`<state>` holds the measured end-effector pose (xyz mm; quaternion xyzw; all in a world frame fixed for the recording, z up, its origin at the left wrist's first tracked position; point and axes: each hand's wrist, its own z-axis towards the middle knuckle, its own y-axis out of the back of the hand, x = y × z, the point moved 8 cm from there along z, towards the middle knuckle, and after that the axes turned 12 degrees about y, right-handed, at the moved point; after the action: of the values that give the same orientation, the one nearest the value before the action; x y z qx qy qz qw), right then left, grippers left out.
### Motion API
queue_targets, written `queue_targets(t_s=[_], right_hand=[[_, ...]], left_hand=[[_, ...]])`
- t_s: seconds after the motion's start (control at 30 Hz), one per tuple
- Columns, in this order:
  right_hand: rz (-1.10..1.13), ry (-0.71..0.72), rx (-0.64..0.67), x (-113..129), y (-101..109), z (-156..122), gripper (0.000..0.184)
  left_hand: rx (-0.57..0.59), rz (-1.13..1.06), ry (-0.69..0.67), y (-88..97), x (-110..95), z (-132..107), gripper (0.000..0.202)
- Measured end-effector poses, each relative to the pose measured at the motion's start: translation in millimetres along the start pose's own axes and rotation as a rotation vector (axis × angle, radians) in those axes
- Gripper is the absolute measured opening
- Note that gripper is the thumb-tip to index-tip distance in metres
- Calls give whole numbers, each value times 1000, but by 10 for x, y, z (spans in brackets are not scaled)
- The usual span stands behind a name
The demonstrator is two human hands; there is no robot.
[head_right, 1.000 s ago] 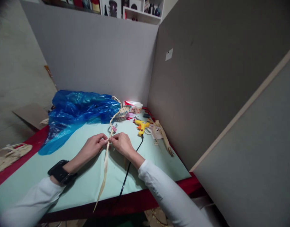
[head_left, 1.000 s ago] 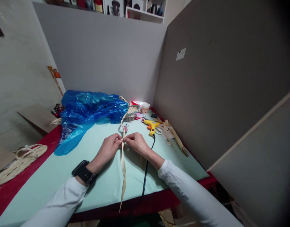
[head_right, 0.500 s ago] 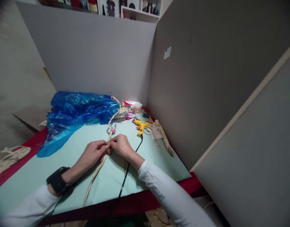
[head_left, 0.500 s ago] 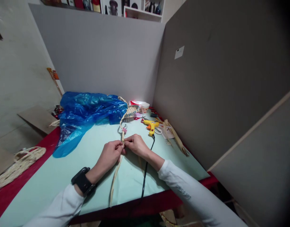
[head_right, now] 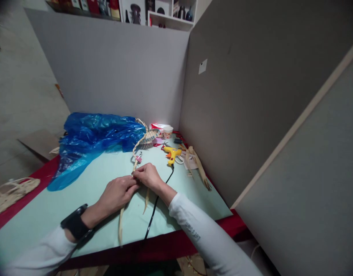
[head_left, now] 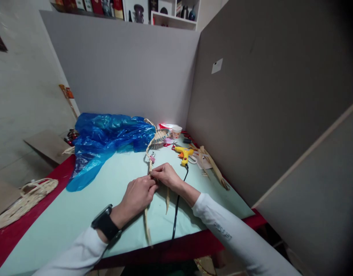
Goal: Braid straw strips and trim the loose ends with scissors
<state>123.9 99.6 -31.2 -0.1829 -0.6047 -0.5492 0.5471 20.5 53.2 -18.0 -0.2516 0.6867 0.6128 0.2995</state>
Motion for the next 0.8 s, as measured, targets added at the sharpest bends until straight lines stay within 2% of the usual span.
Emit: queue_targets(t_s=[0.1, 0.17, 0.33, 0.47, 0.6, 0.8], right_hand=[[22, -9, 11, 3, -21, -6, 34], [32, -18, 29, 17, -38, -13, 33], [17, -39, 91, 44, -73, -34, 31], [-62, -57, 121, 22, -44, -41, 31], [-193, -44, 137, 76, 12, -40, 29], [-464, 8, 137, 294, 51, -87, 26]], left_hand=[[-32, -108, 51, 168, 91, 131, 30], [-7, -190, 84, 212, 160, 232, 32], [245, -358, 156, -24, 254, 359, 33], [319, -394, 235, -102, 300, 343, 34], [294, -384, 278, -89, 323, 329, 34], [126, -308, 283, -30, 319, 348, 36]])
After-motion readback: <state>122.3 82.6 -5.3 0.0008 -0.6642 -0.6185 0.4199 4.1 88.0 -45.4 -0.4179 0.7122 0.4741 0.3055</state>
